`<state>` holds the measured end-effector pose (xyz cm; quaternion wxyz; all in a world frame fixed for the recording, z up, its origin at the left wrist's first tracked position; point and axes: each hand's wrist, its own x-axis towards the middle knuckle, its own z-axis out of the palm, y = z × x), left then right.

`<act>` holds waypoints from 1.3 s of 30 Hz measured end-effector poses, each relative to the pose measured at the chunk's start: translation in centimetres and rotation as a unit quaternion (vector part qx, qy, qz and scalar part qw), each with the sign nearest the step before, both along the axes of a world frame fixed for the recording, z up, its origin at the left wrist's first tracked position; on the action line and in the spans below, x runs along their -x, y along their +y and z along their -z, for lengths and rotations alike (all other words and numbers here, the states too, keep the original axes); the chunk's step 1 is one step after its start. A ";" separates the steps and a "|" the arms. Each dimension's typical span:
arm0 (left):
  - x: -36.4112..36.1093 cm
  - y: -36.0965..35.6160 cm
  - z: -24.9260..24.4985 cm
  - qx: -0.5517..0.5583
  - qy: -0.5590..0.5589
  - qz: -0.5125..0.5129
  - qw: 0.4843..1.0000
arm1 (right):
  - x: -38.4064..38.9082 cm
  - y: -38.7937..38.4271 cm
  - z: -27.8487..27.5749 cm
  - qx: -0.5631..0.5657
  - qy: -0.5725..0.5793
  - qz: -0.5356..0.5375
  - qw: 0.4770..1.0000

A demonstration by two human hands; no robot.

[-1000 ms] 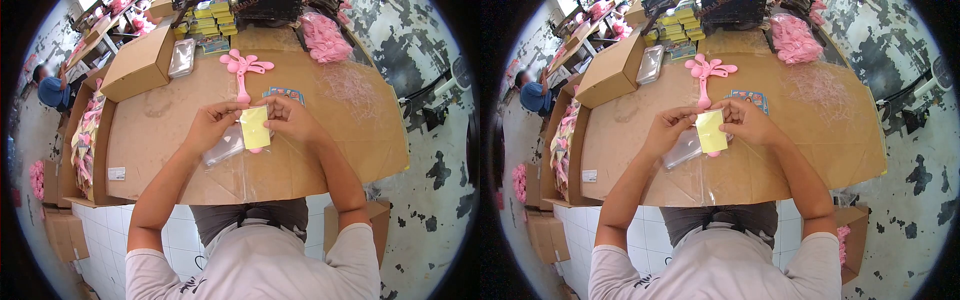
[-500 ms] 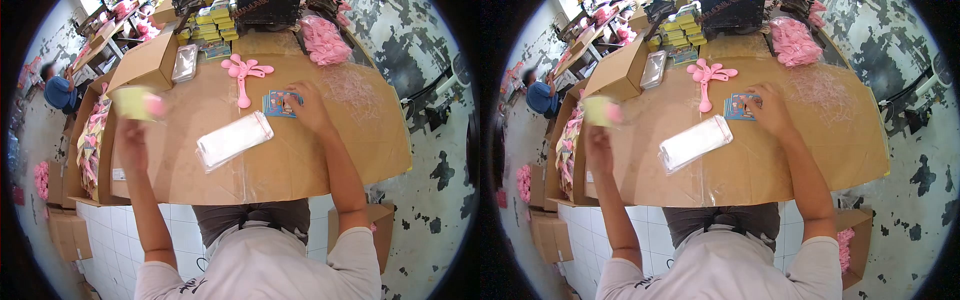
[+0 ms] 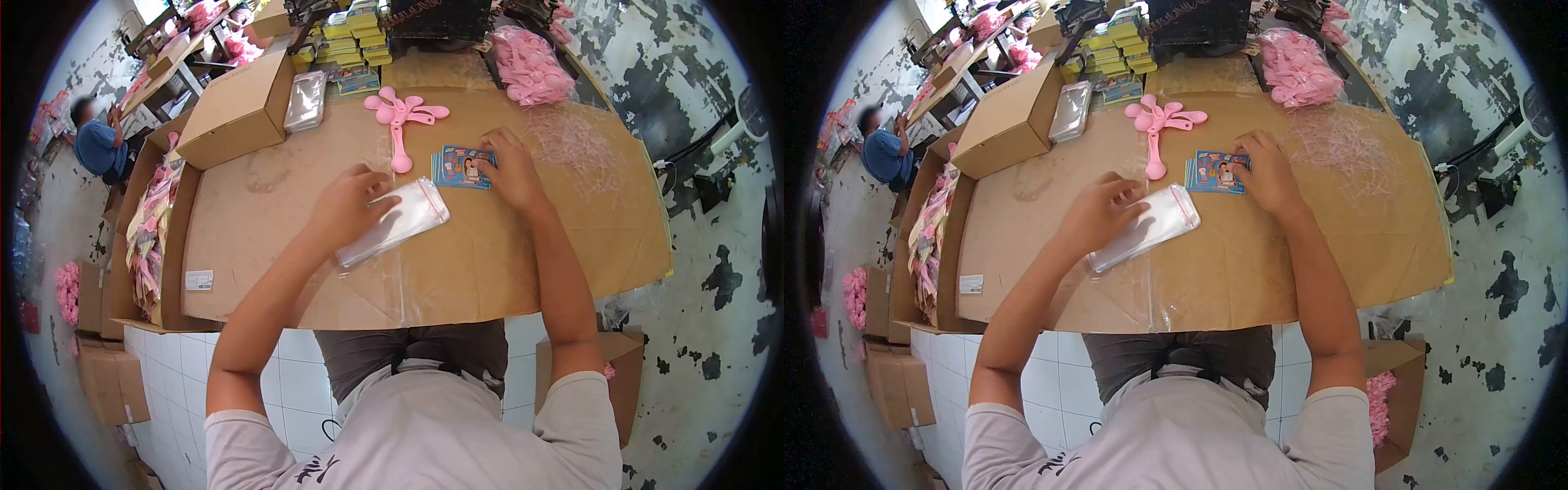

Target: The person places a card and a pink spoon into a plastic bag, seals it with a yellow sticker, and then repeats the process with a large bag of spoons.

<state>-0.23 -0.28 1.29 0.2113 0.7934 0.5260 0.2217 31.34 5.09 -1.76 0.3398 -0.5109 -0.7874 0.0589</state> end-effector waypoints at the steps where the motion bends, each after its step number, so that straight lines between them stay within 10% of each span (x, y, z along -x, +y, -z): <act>1: -0.6 0.4 0.4 -0.008 0.055 0.007 0.998 | 0.0 0.1 0.0 -0.020 -0.004 -0.010 1.000; 10: -0.3 1.2 2.7 0.019 -0.150 -0.016 0.988 | 3.7 -2.8 -2.1 0.317 0.382 -0.203 0.844; 16: 0.5 1.6 3.0 0.059 -0.184 -0.019 0.981 | 5.3 -3.4 -0.2 0.209 0.095 -0.247 0.941; 22: 1.0 2.8 4.0 0.018 -0.356 -0.051 0.933 | 5.1 -2.9 0.7 0.146 0.089 -0.265 0.949; 28: 1.7 2.5 2.1 0.133 -0.496 -0.010 0.858 | 4.4 -2.2 0.6 0.138 0.179 -0.215 0.950; 39: -0.3 1.0 1.9 0.175 -0.461 0.020 0.870 | 5.2 -2.7 -0.9 0.195 0.430 -0.110 0.875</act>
